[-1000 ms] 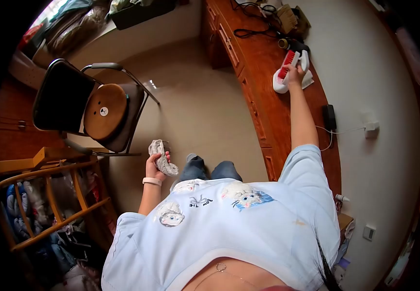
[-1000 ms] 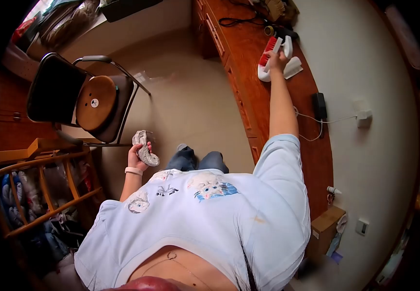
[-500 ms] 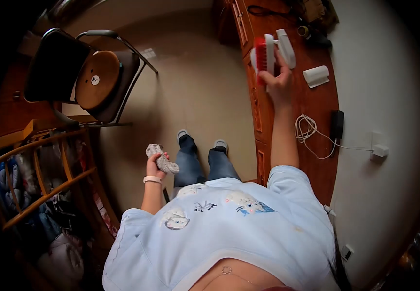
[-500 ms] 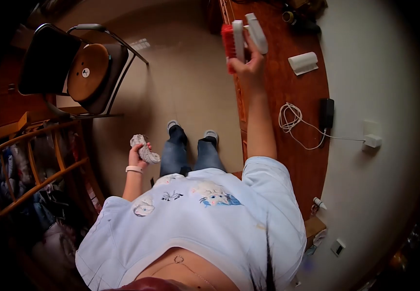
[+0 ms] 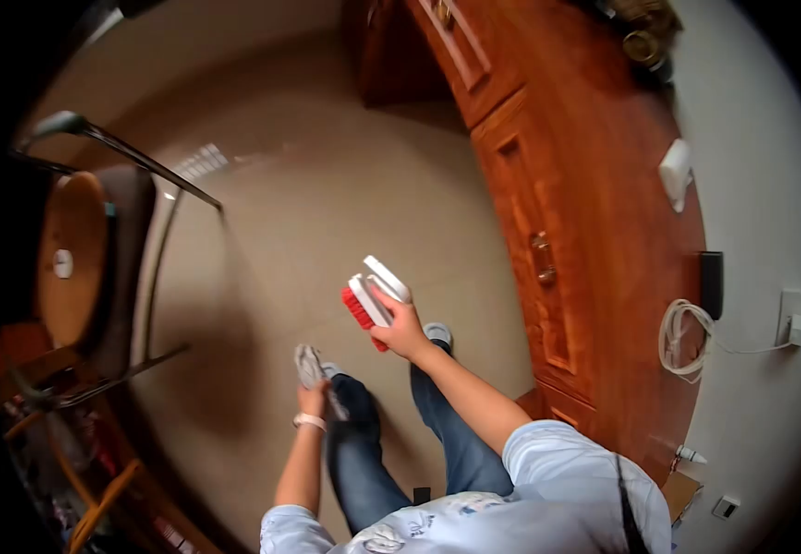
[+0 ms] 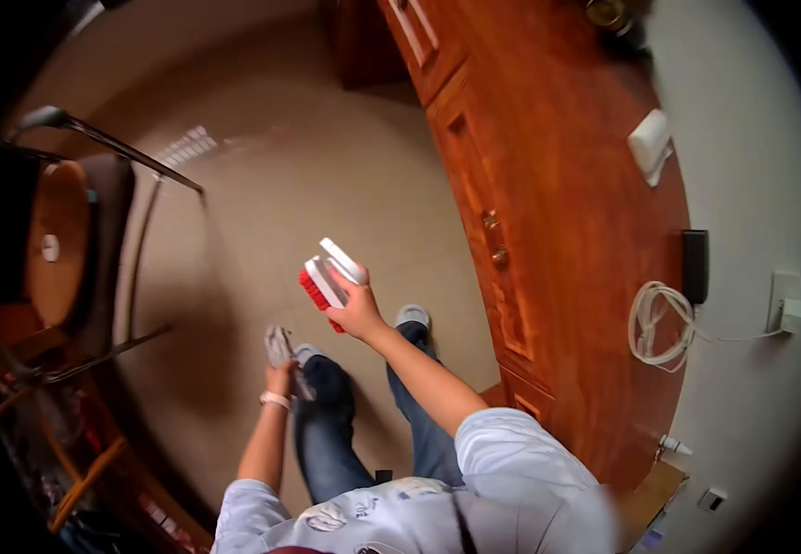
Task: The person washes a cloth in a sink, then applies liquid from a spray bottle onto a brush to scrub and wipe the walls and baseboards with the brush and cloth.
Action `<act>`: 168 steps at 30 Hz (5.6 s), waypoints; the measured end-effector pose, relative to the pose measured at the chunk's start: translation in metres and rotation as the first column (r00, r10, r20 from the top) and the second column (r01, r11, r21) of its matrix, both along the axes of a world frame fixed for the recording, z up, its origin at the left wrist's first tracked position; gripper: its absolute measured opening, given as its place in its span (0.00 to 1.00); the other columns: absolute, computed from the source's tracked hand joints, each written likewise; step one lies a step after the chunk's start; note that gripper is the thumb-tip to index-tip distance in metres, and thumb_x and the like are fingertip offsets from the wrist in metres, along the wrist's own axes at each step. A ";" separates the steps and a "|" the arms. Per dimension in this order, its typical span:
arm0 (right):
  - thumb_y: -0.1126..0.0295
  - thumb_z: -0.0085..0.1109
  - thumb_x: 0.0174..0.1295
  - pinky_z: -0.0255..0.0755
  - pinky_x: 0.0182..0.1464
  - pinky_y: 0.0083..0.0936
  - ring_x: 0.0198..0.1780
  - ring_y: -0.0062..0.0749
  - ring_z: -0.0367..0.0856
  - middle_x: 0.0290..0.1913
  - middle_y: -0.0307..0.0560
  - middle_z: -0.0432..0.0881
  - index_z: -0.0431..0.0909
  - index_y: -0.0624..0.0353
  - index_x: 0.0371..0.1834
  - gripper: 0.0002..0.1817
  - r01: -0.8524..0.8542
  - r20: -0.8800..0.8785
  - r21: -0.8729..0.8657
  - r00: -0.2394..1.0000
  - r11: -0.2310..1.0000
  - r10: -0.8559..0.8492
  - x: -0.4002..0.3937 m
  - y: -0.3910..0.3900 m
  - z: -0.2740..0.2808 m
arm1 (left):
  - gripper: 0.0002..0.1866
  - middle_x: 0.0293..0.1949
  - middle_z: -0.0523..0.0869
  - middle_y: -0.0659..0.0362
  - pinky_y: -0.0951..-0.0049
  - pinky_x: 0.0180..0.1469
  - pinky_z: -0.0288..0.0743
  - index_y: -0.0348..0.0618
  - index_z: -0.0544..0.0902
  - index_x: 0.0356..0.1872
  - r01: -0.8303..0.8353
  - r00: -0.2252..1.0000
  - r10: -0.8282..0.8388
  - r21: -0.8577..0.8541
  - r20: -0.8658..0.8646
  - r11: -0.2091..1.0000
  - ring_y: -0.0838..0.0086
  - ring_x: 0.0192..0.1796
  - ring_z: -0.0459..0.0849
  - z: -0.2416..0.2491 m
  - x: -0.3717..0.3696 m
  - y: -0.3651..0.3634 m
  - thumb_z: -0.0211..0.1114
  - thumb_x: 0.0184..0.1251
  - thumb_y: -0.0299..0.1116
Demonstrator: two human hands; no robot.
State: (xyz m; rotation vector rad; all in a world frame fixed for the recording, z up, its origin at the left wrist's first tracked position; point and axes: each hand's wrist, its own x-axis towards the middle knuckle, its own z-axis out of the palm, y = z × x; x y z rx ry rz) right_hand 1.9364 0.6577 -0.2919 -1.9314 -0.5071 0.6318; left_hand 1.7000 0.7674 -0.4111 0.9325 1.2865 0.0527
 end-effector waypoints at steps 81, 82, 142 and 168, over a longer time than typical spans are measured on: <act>0.54 0.36 0.65 0.76 0.40 0.36 0.40 0.45 0.77 0.53 0.61 0.72 0.61 0.64 0.62 0.28 0.610 -0.902 0.419 0.196 0.672 0.384 0.014 -0.122 -0.277 | 0.11 0.21 0.76 0.59 0.74 0.29 0.68 0.39 0.78 0.24 0.494 0.152 -0.937 0.797 0.313 0.347 0.73 0.25 0.74 -0.184 0.196 -0.019 0.70 0.51 0.34; 0.54 0.37 0.65 0.75 0.40 0.37 0.40 0.46 0.77 0.53 0.60 0.72 0.62 0.64 0.61 0.28 0.610 -0.909 0.404 0.188 0.681 0.371 0.014 -0.123 -0.278 | 0.11 0.21 0.76 0.59 0.74 0.29 0.68 0.39 0.78 0.24 0.494 0.153 -0.936 0.795 0.317 0.351 0.73 0.25 0.74 -0.182 0.195 -0.023 0.70 0.51 0.34; 0.70 0.43 0.62 0.69 0.39 0.36 0.45 0.44 0.76 0.60 0.51 0.66 0.66 0.39 0.63 0.24 0.817 0.540 -0.576 0.402 -0.023 0.739 0.226 -0.372 -0.180 | 0.17 0.42 0.76 0.51 0.62 0.42 0.73 0.37 0.73 0.31 0.587 -0.014 -0.997 0.808 0.073 0.051 0.52 0.40 0.76 -0.175 0.159 0.012 0.67 0.35 0.22; 0.66 0.47 0.61 0.75 0.34 0.38 0.45 0.43 0.74 0.61 0.54 0.62 0.61 0.43 0.65 0.26 0.745 0.466 -0.658 0.515 -0.108 0.720 0.238 -0.360 -0.186 | 0.15 0.40 0.73 0.51 0.68 0.40 0.70 0.37 0.73 0.25 0.557 0.079 -0.981 0.809 0.177 0.191 0.57 0.37 0.74 -0.186 0.158 0.004 0.66 0.30 0.25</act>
